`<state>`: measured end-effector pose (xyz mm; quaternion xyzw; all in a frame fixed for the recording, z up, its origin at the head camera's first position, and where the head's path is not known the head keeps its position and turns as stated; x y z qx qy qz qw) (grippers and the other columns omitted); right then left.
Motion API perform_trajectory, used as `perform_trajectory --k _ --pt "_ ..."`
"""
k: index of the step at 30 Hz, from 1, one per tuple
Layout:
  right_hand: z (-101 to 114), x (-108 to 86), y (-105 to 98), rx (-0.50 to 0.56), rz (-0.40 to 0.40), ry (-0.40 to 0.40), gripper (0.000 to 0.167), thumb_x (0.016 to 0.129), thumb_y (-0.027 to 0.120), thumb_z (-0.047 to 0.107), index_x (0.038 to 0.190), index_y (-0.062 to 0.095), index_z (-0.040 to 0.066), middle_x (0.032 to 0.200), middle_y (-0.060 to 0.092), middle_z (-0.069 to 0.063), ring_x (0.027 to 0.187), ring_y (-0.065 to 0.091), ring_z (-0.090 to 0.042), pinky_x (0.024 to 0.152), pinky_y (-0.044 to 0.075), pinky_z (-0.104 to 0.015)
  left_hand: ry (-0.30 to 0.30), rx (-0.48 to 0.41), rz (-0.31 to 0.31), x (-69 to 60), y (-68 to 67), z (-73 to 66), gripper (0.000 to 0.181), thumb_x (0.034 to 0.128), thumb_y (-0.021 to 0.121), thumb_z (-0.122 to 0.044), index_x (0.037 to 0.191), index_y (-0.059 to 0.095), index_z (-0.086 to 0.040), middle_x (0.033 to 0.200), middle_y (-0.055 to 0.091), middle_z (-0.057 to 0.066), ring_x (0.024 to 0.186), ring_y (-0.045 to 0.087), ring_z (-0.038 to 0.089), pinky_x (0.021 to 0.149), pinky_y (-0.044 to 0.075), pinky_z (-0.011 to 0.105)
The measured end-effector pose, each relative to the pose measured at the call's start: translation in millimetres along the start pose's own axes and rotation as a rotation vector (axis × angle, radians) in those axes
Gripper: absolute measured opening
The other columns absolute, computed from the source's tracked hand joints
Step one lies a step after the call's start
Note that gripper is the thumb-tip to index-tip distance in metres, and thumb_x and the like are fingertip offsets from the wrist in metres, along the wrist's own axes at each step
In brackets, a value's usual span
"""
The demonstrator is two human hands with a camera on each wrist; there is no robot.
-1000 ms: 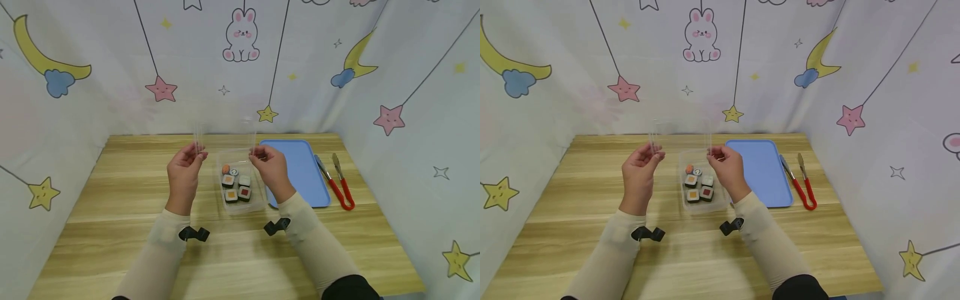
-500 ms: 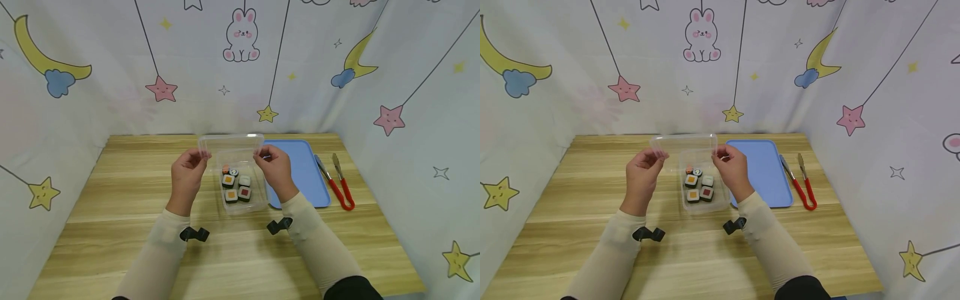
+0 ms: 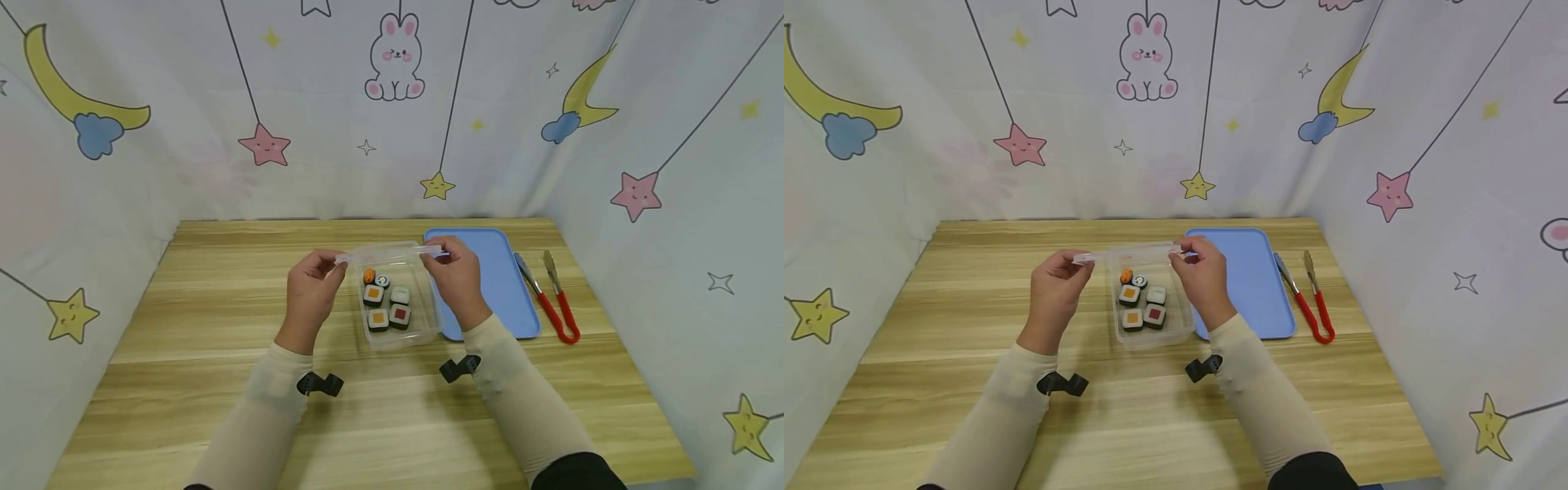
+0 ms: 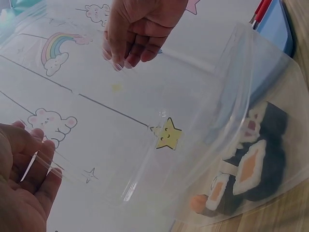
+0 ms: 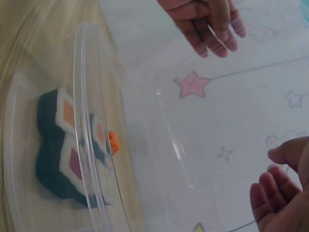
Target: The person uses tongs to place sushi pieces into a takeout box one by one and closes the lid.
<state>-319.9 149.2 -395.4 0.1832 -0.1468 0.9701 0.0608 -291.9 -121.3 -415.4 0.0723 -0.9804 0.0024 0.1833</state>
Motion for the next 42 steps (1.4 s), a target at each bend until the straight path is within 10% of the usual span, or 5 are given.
perform_trajectory --k 13,22,31,42 --pt "-7.3 -5.5 -2.5 0.033 -0.031 -0.042 0.015 0.092 0.077 -0.001 0.104 0.074 -0.01 0.113 0.072 -0.023 0.098 0.067 -0.034 0.074 0.053 -0.011 0.034 -0.03 0.093 -3.9 11.2 7.7 0.011 0.096 0.075 -0.006 0.092 0.078 -0.016 0.112 0.074 0.01 0.118 0.067 0.021 0.103 0.056 0.032" --pt "18.5 -20.0 -8.3 -0.01 -0.019 -0.043 0.02 0.094 0.072 -0.003 0.112 0.074 -0.012 0.114 0.071 -0.027 0.105 0.068 -0.039 0.088 0.062 -0.036 0.058 -0.018 0.132 -6.5 16.7 15.7 0.009 0.0943 0.077 -0.008 0.09 0.074 0.0 0.115 0.073 0.015 0.119 0.066 0.024 0.11 0.052 0.034" --pt "7.7 -24.8 -7.7 -0.022 0.047 -0.021 0.021 0.095 0.072 -0.003 0.114 0.075 -0.01 0.112 0.07 -0.027 0.102 0.068 -0.042 0.08 0.055 -0.013 0.035 0.05 0.112 -11.5 15.3 24.7 0.007 0.0934 0.071 0.008 0.088 0.075 0.005 0.133 0.065 0.012 0.133 0.057 0.027 0.114 0.048 0.044" --pt "-30.3 -24.9 -4.4 -0.073 0.078 0.009 0.022 0.098 0.072 0.005 0.118 0.076 -0.003 0.12 0.072 -0.023 0.106 0.067 -0.041 0.093 0.057 -0.056 -0.077 0.075 0.093 -20.1 18.7 25.1 0.008 0.0926 0.064 0.015 0.093 0.071 0.017 0.142 0.062 0.019 0.138 0.054 0.032 0.112 0.049 0.038"
Point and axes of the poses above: each hand's wrist, its own x-axis towards the middle knuckle, its own y-axis out of the palm, z = x × y, the point moved 10 cm from there along x, towards the middle knuckle
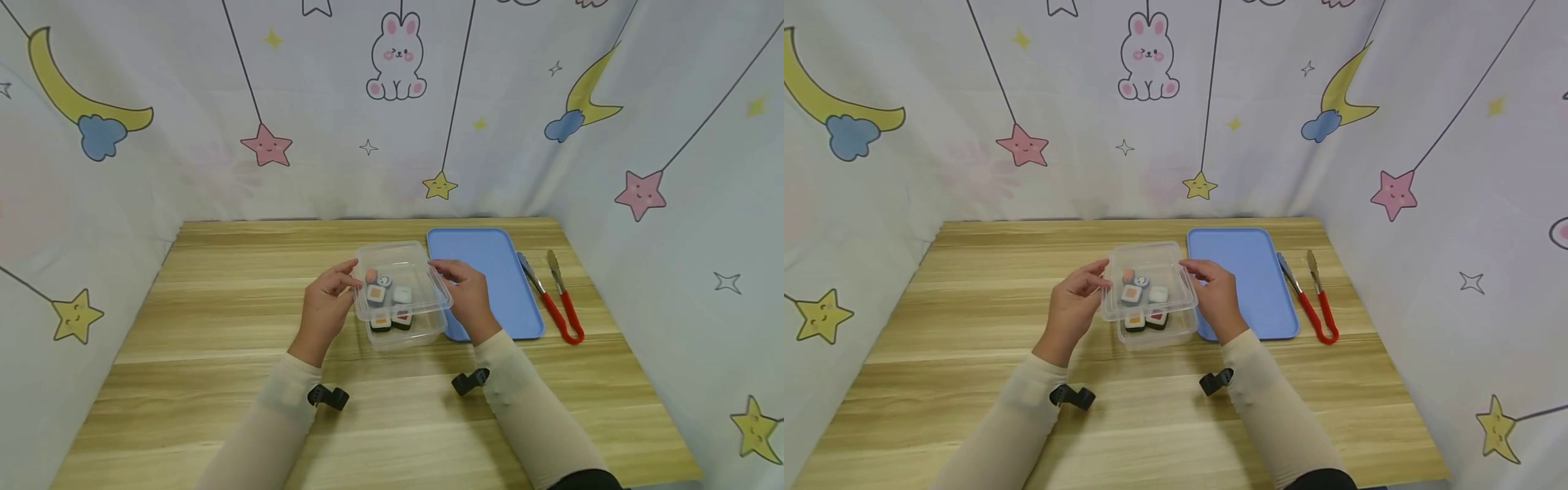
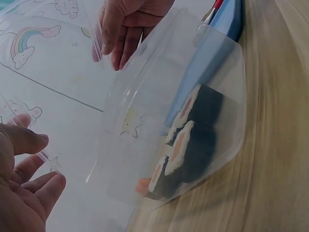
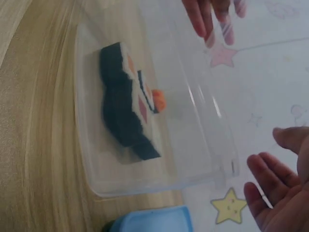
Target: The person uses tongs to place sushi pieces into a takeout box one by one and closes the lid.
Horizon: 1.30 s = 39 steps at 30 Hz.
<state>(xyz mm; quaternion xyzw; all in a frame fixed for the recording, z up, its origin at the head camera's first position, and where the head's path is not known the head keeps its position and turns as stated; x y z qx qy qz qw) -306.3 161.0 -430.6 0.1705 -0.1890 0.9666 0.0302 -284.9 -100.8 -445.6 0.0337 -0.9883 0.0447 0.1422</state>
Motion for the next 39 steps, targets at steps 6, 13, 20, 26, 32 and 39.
perform_trajectory --k 6,13,20,26,32,39 --pt "-26.7 0.2 1.9 0.061 0.027 0.06 0.027 0.096 0.077 0.016 0.121 0.078 0.005 0.129 0.071 -0.016 0.123 0.063 -0.035 0.103 0.054 -0.057 -0.01 -0.022 -0.003 3.1 2.4 24.3 0.011 0.0914 0.062 0.018 0.092 0.073 0.014 0.143 0.061 0.018 0.14 0.052 0.031 0.116 0.045 0.038" --pt "-38.0 1.4 4.0 0.019 0.037 0.087 0.024 0.101 0.067 0.011 0.121 0.08 0.014 0.132 0.071 -0.005 0.082 0.067 -0.016 0.064 0.056 -0.033 -0.013 -0.047 0.027 2.0 6.3 33.2 0.011 0.0919 0.064 0.015 0.093 0.074 0.008 0.144 0.062 0.01 0.146 0.046 0.02 0.118 0.041 0.032" --pt "-49.2 -1.4 6.8 -0.015 0.064 0.121 0.033 0.108 0.051 0.018 0.129 0.075 0.025 0.102 0.075 -0.016 0.04 0.019 -0.013 0.035 0.026 -0.03 -0.036 -0.052 0.062 4.6 12.5 42.3 0.011 0.0935 0.063 0.014 0.096 0.072 0.007 0.148 0.058 0.009 0.15 0.039 0.019 0.121 0.036 0.03" --pt "-57.4 -4.4 12.1 0.042 0.126 0.164 0.033 0.106 0.061 0.036 0.136 0.07 0.026 0.145 0.062 0.001 0.125 0.061 -0.015 0.114 0.046 -0.05 -0.046 -0.061 0.078 7.6 16.5 48.4 0.018 0.0926 0.054 0.019 0.094 0.069 0.008 0.15 0.057 0.011 0.152 0.035 0.02 0.121 0.035 0.03" --pt "-65.4 -5.1 16.2 0.06 0.167 0.198 0.037 0.105 0.065 0.03 0.141 0.066 0.027 0.15 0.057 0.004 0.146 0.044 -0.02 0.126 0.029 -0.053 -0.047 -0.05 0.124 7.0 21.1 52.8 0.023 0.0945 0.051 0.019 0.092 0.068 0.004 0.153 0.054 0.01 0.153 0.031 0.016 0.122 0.032 0.028" --pt "-70.0 -6.3 17.8 0.017 0.174 0.206 0.041 0.104 0.067 0.024 0.144 0.064 0.024 0.152 0.056 -0.002 0.146 0.045 -0.025 0.124 0.032 -0.053 -0.057 -0.025 0.14 6.2 23.3 56.9 0.025 0.0947 0.049 0.017 0.091 0.069 0.002 0.151 0.056 0.008 0.154 0.031 0.016 0.124 0.03 0.031"
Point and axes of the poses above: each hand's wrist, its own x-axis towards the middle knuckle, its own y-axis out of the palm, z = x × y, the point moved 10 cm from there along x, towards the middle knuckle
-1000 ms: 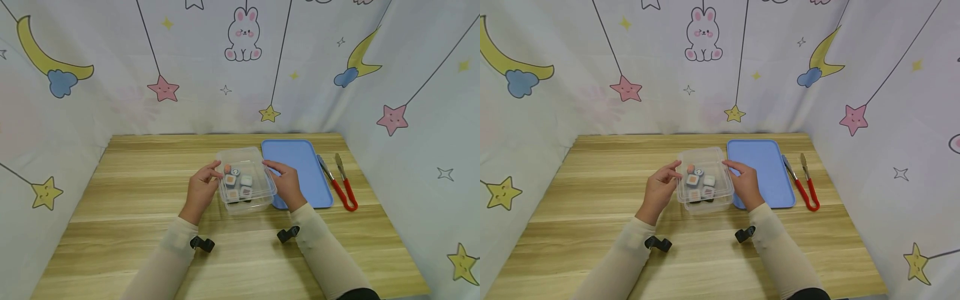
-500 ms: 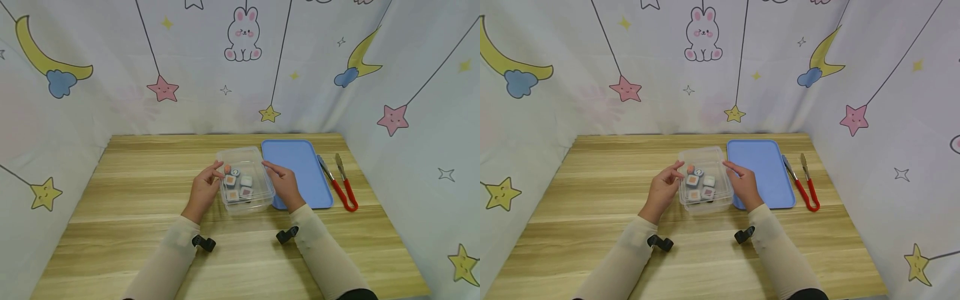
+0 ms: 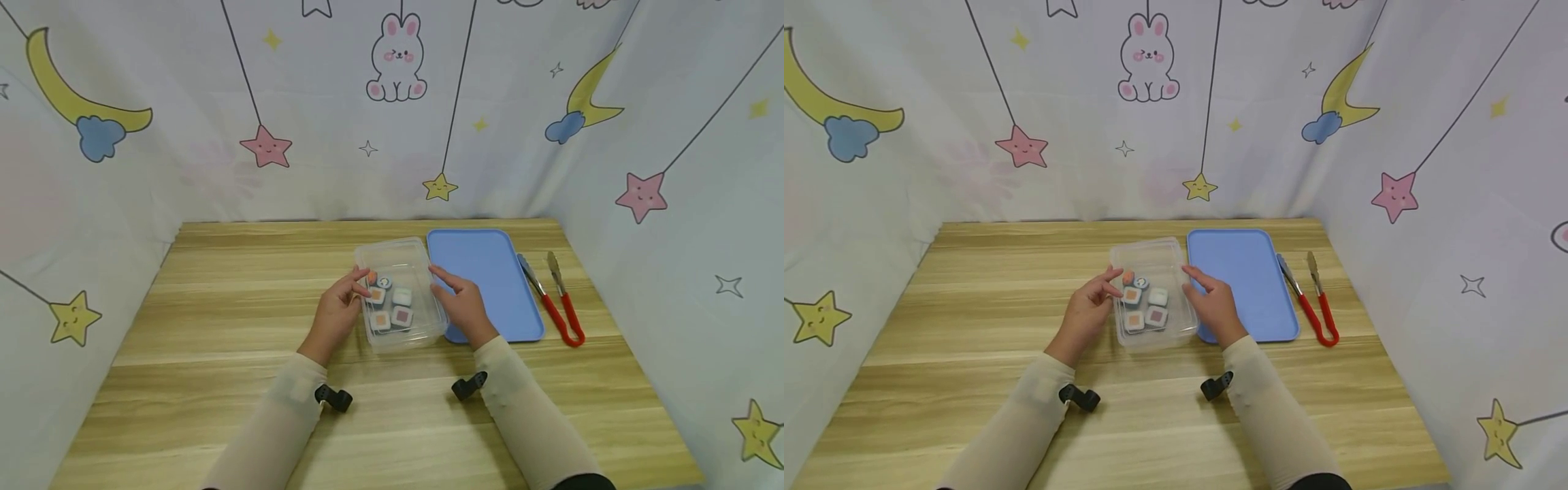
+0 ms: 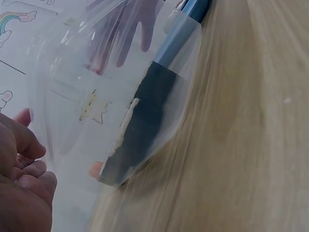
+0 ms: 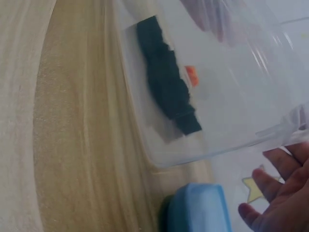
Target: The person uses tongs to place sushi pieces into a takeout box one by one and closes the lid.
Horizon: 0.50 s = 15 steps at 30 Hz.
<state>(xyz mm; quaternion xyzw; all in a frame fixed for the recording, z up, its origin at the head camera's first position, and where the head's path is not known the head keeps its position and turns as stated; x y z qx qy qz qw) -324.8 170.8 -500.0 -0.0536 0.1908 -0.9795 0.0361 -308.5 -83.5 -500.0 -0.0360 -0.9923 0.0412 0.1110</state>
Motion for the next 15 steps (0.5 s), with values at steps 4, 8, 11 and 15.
perform_trajectory --k 4,8,11,15 --pt "-5.1 -0.9 1.9 -0.025 -0.007 0.01 0.042 0.104 0.066 0.021 0.146 0.063 0.022 0.152 0.056 -0.004 0.146 0.045 -0.027 0.123 0.035 -0.053 -0.003 0.007 0.007 0.0 1.7 1.0 0.023 0.0969 0.05 0.014 0.092 0.069 0.003 0.151 0.056 0.006 0.154 0.031 0.015 0.124 0.03 0.031" --pt "-11.8 -1.6 4.6 -0.038 -0.012 0.034 0.044 0.104 0.066 0.019 0.147 0.061 0.025 0.153 0.055 0.001 0.147 0.043 -0.025 0.121 0.038 -0.053 -0.004 0.0 0.017 0.7 3.3 -0.2 0.015 0.0986 0.052 0.011 0.098 0.067 0.01 0.153 0.054 0.01 0.154 0.03 0.014 0.124 0.03 0.03" --pt "-14.4 -3.0 5.8 -0.039 -0.019 0.056 0.044 0.103 0.066 0.022 0.147 0.061 0.029 0.153 0.054 0.005 0.148 0.042 -0.023 0.12 0.039 -0.052 -0.012 -0.006 0.021 1.9 4.1 -0.6 0.012 0.0988 0.056 0.009 0.103 0.066 0.013 0.153 0.054 0.009 0.154 0.03 0.013 0.124 0.029 0.029" --pt "-13.1 -4.4 6.7 -0.035 -0.026 0.055 0.044 0.103 0.066 0.023 0.147 0.06 0.029 0.152 0.054 0.007 0.148 0.041 -0.022 0.122 0.037 -0.051 -0.027 0.006 0.028 3.3 5.2 1.4 0.012 0.0991 0.063 0.003 0.106 0.066 0.013 0.154 0.054 0.007 0.154 0.029 0.014 0.125 0.028 0.032"
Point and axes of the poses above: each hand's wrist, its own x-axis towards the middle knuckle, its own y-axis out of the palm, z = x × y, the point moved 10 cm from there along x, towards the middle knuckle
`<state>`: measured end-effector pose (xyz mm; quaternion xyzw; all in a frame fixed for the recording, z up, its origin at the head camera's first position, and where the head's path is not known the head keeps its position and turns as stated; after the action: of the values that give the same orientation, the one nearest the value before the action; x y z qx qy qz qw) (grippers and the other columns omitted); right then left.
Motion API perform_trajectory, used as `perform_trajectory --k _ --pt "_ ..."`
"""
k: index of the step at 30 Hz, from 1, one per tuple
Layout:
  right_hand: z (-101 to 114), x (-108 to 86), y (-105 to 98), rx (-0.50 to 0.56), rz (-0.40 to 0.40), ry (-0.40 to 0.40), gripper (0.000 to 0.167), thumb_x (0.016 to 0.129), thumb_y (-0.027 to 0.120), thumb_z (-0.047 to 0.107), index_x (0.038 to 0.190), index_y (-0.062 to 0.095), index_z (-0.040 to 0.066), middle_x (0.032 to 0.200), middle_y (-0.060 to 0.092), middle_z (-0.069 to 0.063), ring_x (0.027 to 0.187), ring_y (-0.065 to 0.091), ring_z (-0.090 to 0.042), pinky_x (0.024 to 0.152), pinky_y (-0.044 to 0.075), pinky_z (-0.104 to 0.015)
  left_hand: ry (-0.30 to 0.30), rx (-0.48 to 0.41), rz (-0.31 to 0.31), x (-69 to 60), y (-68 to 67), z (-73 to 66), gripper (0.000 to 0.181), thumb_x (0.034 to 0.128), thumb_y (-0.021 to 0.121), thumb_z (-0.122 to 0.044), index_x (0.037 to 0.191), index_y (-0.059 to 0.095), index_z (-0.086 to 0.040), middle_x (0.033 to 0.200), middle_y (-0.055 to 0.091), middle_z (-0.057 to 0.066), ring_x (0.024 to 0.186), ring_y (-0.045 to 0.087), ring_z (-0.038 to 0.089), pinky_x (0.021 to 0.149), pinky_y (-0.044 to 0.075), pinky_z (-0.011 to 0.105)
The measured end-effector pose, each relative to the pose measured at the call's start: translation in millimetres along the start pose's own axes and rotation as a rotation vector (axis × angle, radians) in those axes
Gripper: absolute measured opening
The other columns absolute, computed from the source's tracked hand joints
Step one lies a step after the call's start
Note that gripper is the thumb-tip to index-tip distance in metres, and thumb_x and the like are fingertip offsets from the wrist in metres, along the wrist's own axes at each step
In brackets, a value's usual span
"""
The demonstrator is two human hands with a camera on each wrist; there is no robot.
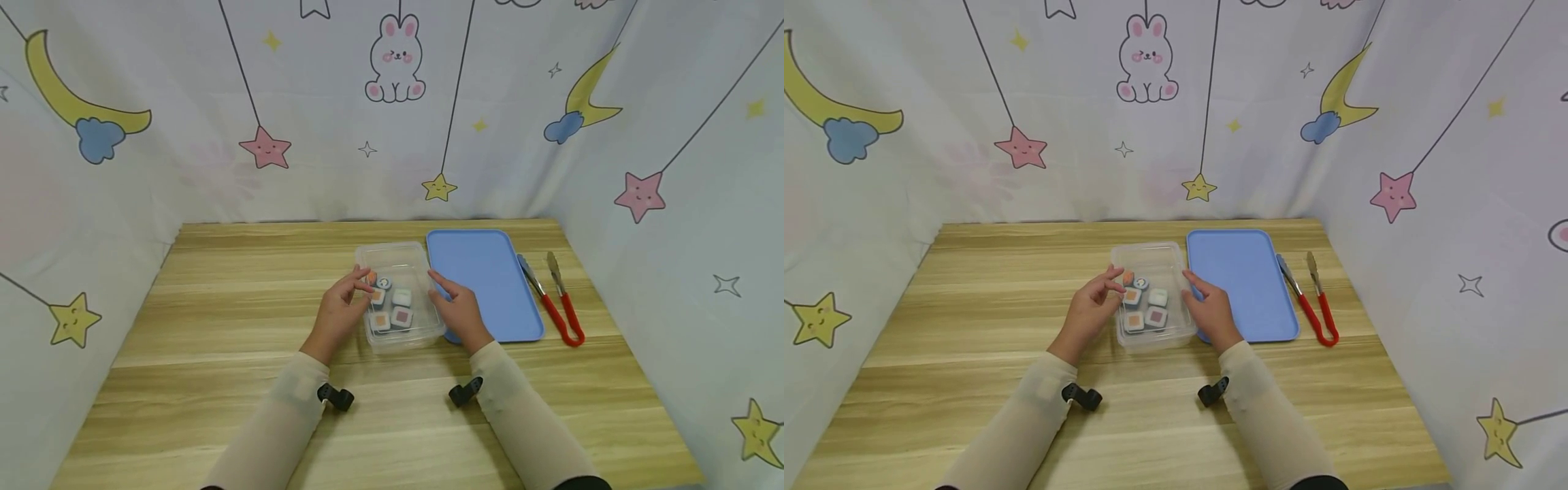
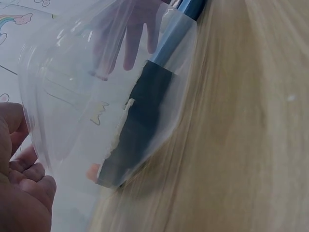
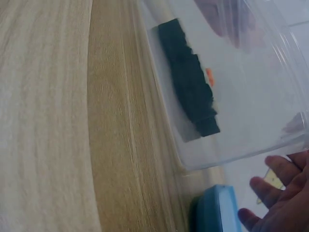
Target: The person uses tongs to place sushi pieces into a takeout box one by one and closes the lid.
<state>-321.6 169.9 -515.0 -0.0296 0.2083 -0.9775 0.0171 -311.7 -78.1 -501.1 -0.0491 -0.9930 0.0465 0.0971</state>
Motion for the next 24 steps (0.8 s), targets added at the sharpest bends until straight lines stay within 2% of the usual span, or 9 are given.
perform_trajectory --k 3,7,10,14,18,24 --pt "2.0 -0.1 0.5 -0.009 -0.001 -0.012 0.045 0.103 0.066 0.022 0.148 0.06 0.026 0.152 0.055 0.007 0.148 0.042 -0.023 0.122 0.036 -0.051 -0.007 0.025 0.003 0.2 -0.3 2.0 0.013 0.0995 0.066 0.0 0.106 0.067 0.011 0.156 0.052 0.009 0.155 0.028 0.018 0.126 0.026 0.037" --pt "3.6 -0.2 1.1 -0.029 0.003 -0.014 0.046 0.102 0.066 0.022 0.148 0.059 0.024 0.152 0.054 0.006 0.147 0.043 -0.023 0.122 0.037 -0.052 -0.009 0.053 0.005 -6.5 -0.7 -16.3 0.008 0.0995 0.065 0.002 0.103 0.069 0.008 0.155 0.05 0.017 0.155 0.028 0.027 0.126 0.028 0.044" --pt "3.5 -1.9 2.1 -0.038 0.009 -0.009 0.046 0.103 0.065 0.023 0.149 0.059 0.024 0.152 0.054 0.006 0.147 0.043 -0.024 0.122 0.037 -0.051 0.0 0.037 0.01 -13.7 -0.9 -32.3 0.008 0.0987 0.064 0.006 0.102 0.069 0.011 0.154 0.05 0.022 0.154 0.029 0.032 0.126 0.029 0.045" --pt "5.6 -4.9 3.5 -0.047 0.009 -0.018 0.047 0.102 0.065 0.02 0.149 0.059 0.022 0.152 0.055 0.004 0.146 0.045 -0.025 0.121 0.038 -0.05 0.006 0.012 0.002 -12.9 -3.1 -19.4 0.011 0.0979 0.064 0.007 0.104 0.067 0.016 0.154 0.049 0.023 0.154 0.03 0.031 0.125 0.028 0.041" --pt "8.0 -6.5 4.2 -0.069 0.007 -0.026 0.049 0.101 0.066 0.019 0.149 0.059 0.02 0.151 0.055 0.001 0.145 0.046 -0.026 0.121 0.038 -0.05 0.012 0.048 -0.031 -8.4 -7.1 -0.9 0.013 0.0972 0.068 0.003 0.106 0.07 0.013 0.153 0.053 0.015 0.153 0.034 0.026 0.125 0.03 0.041" --pt "8.0 -8.8 6.1 -0.083 0.008 -0.039 0.05 0.099 0.068 0.018 0.148 0.059 0.019 0.151 0.056 -0.001 0.144 0.047 -0.027 0.12 0.04 -0.05 0.028 0.082 -0.079 -8.0 -11.7 4.4 0.012 0.0937 0.073 0.002 0.104 0.074 0.008 0.149 0.059 0.005 0.148 0.042 0.019 0.122 0.037 0.04"
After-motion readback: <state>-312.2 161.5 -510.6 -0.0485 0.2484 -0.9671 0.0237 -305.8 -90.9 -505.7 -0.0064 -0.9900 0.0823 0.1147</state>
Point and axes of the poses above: each hand's wrist, its own x-axis towards the middle knuckle, its own y-axis out of the palm, z = x × y, the point moved 10 cm from there along x, towards the middle knuckle
